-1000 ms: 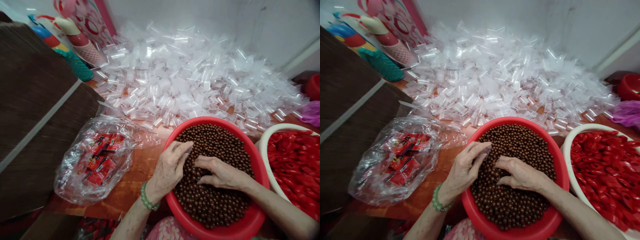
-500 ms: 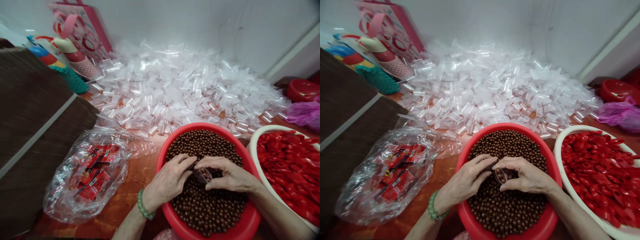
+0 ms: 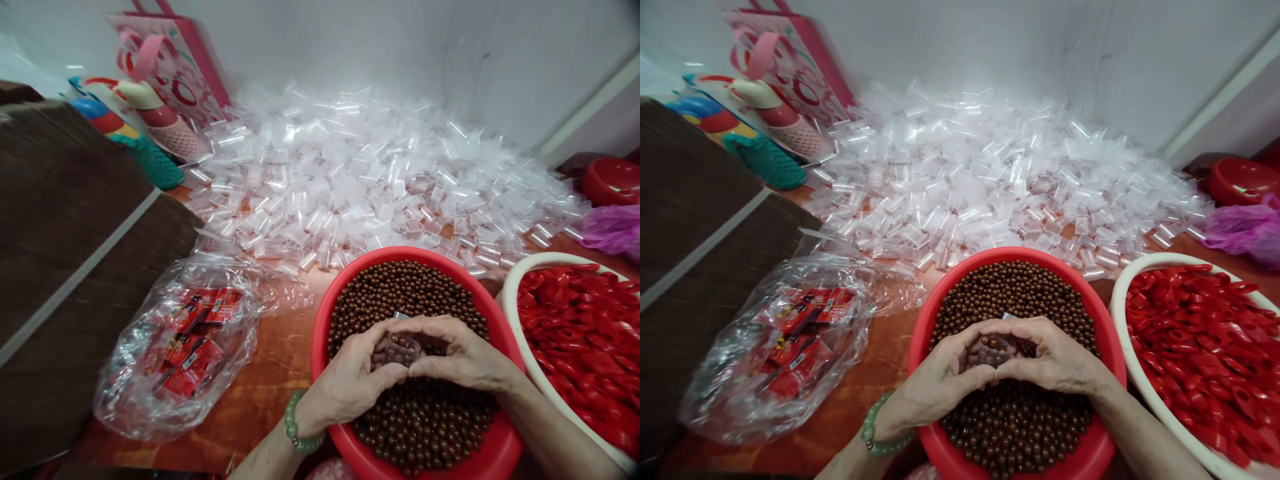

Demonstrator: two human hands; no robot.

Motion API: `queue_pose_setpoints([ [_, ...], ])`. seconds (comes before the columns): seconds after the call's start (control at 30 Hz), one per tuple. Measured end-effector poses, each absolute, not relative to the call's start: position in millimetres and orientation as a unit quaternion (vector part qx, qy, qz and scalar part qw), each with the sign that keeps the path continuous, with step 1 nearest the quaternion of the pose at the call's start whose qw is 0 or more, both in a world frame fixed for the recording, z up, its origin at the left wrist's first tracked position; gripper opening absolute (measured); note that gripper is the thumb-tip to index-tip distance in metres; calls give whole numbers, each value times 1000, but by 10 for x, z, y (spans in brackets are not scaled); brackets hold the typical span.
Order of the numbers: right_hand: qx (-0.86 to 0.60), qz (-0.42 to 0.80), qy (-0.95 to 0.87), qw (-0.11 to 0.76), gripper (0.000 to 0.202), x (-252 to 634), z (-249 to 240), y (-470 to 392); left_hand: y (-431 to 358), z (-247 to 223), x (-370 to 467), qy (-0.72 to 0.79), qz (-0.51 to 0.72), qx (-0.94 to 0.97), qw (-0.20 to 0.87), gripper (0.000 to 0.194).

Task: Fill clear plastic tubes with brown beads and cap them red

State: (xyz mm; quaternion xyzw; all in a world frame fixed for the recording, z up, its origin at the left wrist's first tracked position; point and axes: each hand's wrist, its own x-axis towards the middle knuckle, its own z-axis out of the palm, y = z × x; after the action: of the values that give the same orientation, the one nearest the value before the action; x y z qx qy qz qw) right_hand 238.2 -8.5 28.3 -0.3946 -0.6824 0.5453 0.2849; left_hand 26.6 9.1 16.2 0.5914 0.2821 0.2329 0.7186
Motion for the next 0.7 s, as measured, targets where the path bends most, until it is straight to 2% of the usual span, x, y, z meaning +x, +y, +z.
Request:
queue_pose_setpoints([
  [0.27,-409,458,-735,288,39,2354,264,-59,112,107,185,320,185,667,647,30],
  [0.5,-455,418,-728,297,29,2341,230,-70,156,94,174,316,199,584,721,40],
  [0.7,-481,442,-698,293,23,2321,212,-54,165,57,173,320,204,588,715,21],
])
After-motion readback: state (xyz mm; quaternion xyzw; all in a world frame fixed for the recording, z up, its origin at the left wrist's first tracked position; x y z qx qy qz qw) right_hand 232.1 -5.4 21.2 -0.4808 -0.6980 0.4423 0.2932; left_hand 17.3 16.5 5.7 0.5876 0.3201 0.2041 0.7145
